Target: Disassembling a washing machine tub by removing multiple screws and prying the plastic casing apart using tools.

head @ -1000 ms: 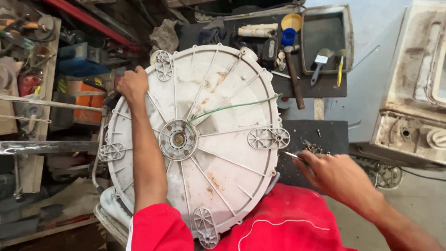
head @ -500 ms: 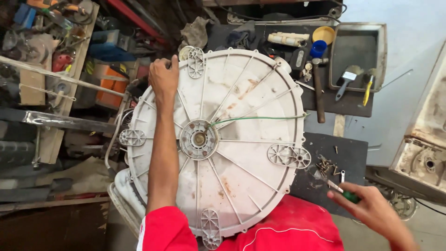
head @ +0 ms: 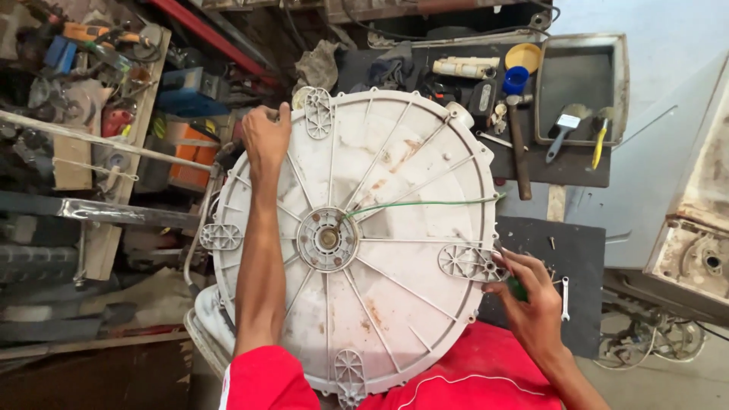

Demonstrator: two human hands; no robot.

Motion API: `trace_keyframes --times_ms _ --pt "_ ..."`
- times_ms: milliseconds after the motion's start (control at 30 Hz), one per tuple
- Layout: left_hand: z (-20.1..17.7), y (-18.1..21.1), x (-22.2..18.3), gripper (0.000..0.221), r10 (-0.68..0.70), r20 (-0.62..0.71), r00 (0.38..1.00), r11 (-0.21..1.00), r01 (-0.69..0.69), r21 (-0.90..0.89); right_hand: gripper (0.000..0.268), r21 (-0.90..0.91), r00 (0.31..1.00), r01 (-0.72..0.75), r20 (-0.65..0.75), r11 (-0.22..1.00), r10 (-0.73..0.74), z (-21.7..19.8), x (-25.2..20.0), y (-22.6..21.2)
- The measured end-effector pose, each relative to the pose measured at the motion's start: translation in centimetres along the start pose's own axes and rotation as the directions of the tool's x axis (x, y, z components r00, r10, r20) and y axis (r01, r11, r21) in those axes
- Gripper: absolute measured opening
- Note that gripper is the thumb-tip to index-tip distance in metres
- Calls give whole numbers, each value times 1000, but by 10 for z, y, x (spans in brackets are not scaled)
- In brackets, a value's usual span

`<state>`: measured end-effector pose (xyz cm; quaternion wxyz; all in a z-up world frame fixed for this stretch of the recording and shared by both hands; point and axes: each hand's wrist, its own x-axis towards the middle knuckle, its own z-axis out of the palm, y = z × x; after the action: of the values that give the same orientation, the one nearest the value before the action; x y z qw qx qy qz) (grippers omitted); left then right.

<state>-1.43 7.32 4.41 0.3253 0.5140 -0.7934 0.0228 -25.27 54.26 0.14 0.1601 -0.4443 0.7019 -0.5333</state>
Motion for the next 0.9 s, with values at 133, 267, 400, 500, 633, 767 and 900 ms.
trace_keyframes --times_ms 133,267,400,500,633,767,900 --pt "-20 11 1 48 -7 68 998 1000 7 -5 52 -69 999 38 13 997 -37 -3 -4 3" --pt "-33 11 25 56 -178 315 932 984 169 58 49 -156 995 99 38 983 -94 -9 7 -1" --pt "-58 -13 46 49 -259 584 770 810 502 -303 36 -128 964 -85 239 988 114 -33 34 -26" --pt "-140 -4 9 40 21 423 906 950 114 -290 28 -154 979 -120 144 981 142 -38 61 -5" --pt "-226 -21 -85 40 -185 466 865 926 312 -212 22 -131 991 -88 88 987 100 -27 139 -41" --pt "-271 -38 -219 44 -517 253 818 849 528 29 42 -376 977 95 213 922 -14 30 238 -26" --pt "-260 -28 -371 76 -850 187 492 517 849 113 45 -592 919 37 336 805 205 63 285 -10"
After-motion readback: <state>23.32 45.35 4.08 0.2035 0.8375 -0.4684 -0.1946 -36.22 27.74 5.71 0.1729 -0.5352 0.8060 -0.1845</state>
